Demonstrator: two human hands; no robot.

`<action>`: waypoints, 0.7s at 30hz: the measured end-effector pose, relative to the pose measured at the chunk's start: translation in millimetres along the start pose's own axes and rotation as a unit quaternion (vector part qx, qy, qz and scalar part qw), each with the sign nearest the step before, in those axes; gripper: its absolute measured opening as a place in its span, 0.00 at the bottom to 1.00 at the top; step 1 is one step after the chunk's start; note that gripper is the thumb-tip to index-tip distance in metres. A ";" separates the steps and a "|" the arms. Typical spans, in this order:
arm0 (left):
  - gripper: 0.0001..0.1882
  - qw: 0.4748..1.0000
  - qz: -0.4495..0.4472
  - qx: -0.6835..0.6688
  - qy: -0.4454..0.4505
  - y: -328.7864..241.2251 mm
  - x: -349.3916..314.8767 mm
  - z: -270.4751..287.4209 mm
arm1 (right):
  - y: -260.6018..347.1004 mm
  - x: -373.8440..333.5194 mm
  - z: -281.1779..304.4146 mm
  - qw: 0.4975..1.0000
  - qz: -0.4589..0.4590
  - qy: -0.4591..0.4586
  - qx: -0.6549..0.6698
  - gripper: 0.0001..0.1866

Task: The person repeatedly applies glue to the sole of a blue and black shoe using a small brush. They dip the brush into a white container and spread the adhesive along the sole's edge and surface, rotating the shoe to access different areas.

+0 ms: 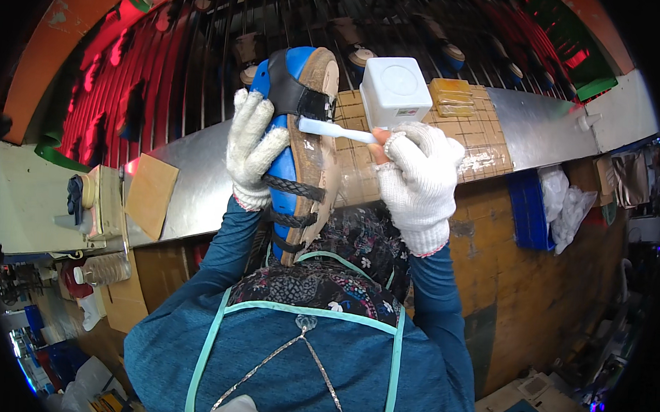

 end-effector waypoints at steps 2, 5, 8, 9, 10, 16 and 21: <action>0.23 1.000 -0.001 0.006 0.000 0.5 1.3 0.7 | -6.3 -0.7 -3.9 0.998 -0.037 0.045 0.037 0.11; 0.23 1.000 -0.003 0.011 -0.005 1.4 2.8 0.9 | -10.5 -2.8 -4.9 0.994 -0.051 0.075 0.054 0.09; 0.23 1.000 0.004 0.019 -0.013 3.4 2.9 2.1 | -14.1 -7.7 -7.7 0.989 -0.068 0.105 0.075 0.09; 0.23 1.000 0.004 0.026 -0.015 4.4 3.0 2.5 | -14.4 -9.4 -8.1 0.989 -0.071 0.107 0.079 0.09; 0.23 0.999 0.005 0.034 -0.017 5.3 3.0 3.0 | -14.8 -11.2 -8.5 0.988 -0.074 0.108 0.087 0.09; 0.22 0.998 0.013 0.053 -0.043 8.7 3.9 5.0 | -14.2 -22.9 -10.3 0.977 -0.116 0.126 0.130 0.09; 0.20 0.996 0.024 0.050 -0.064 8.5 4.0 4.7 | -17.2 -27.0 -11.9 0.959 -0.129 0.134 0.215 0.09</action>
Point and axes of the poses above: each hand's wrist, its own x-axis towards the middle knuckle, its own z-axis out of the back of the hand, y = z × x, the point moved 6 cm from there along x, towards the middle knuckle, and after that the axes turned 2 degrees about y, right-handed, at the moved point
